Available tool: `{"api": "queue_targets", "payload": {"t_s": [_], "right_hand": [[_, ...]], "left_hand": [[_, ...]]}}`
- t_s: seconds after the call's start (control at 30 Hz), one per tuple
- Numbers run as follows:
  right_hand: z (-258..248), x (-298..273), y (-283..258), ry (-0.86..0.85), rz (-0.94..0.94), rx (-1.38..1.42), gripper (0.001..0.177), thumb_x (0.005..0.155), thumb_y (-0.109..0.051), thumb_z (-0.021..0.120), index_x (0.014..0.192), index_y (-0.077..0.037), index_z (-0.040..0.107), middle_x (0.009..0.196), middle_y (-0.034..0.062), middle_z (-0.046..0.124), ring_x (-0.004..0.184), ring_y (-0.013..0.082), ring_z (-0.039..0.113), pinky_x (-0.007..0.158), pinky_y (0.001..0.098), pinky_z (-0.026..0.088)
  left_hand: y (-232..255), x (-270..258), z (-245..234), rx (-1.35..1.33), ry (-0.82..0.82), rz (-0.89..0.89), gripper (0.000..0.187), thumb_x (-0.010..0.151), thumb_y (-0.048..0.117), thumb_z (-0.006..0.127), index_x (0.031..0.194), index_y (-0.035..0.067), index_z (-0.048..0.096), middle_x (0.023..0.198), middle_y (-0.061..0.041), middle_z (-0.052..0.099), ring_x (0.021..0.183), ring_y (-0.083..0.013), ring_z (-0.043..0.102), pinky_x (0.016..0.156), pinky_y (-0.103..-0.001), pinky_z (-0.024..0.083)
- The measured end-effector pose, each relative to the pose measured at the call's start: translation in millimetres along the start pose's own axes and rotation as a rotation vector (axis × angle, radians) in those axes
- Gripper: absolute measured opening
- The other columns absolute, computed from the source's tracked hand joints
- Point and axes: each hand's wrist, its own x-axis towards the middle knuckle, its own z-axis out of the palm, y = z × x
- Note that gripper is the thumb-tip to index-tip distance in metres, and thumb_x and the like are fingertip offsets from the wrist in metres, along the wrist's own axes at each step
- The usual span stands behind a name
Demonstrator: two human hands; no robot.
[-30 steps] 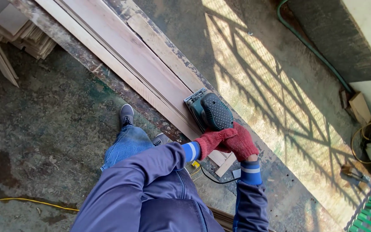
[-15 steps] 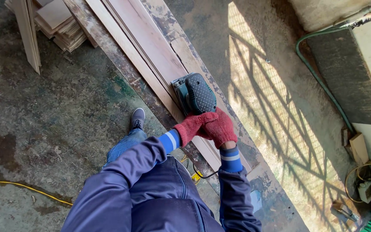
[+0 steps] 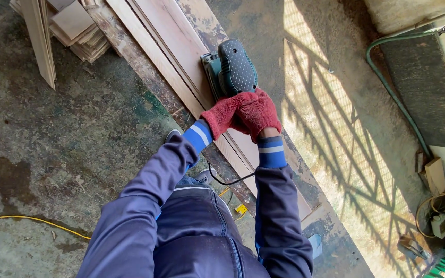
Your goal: The recorder is sanding wooden planks using both a manual sanding block and an electric orbital sander.
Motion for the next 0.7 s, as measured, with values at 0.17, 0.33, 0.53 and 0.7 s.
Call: {"api": "queue_targets", "payload": {"t_s": [0.17, 0.33, 0.53, 0.7], "right_hand": [[-24, -39, -25, -0.003, 0.046, -0.086, 0.049, 0.088, -0.037, 0.049, 0.114, -0.005, 0.075, 0.101, 0.027, 0.074, 0.108, 0.0513, 0.068, 0.091, 0.0595, 0.056], [-43, -82, 0, -0.061, 0.11, -0.105, 0.051, 0.09, -0.032, 0.05, 0.118, 0.005, 0.071, 0.109, 0.0344, 0.071, 0.114, 0.0553, 0.063, 0.096, 0.0619, 0.052], [-50, -137, 55, -0.086, 0.198, -0.064, 0.054, 0.091, -0.031, 0.052, 0.12, 0.01, 0.069, 0.111, 0.0398, 0.068, 0.116, 0.0589, 0.06, 0.094, 0.0647, 0.053], [-32, -174, 128, -0.157, 0.299, -0.189, 0.053, 0.091, -0.035, 0.058, 0.121, 0.006, 0.071, 0.111, 0.0366, 0.071, 0.114, 0.0554, 0.063, 0.092, 0.0591, 0.058]], "left_hand": [[2, -34, 44, 0.105, 0.201, -0.01, 0.085, 0.041, 0.025, 0.104, 0.117, 0.004, 0.073, 0.113, -0.021, 0.076, 0.115, -0.0465, 0.068, 0.092, -0.06, 0.063], [-63, -5, 46, -0.097, 0.168, -0.101, 0.086, 0.048, 0.022, 0.102, 0.122, -0.006, 0.067, 0.117, -0.034, 0.068, 0.109, -0.0614, 0.063, 0.078, -0.073, 0.056], [-112, -43, 98, -0.135, 0.162, -0.211, 0.101, 0.05, 0.014, 0.101, 0.135, -0.015, 0.055, 0.134, -0.042, 0.054, 0.121, -0.0682, 0.048, 0.081, -0.079, 0.049], [-142, -90, 147, 0.175, 0.141, -0.298, 0.107, 0.047, 0.03, 0.1, 0.14, -0.004, 0.059, 0.142, -0.023, 0.061, 0.139, -0.0419, 0.05, 0.116, -0.054, 0.043]]}}
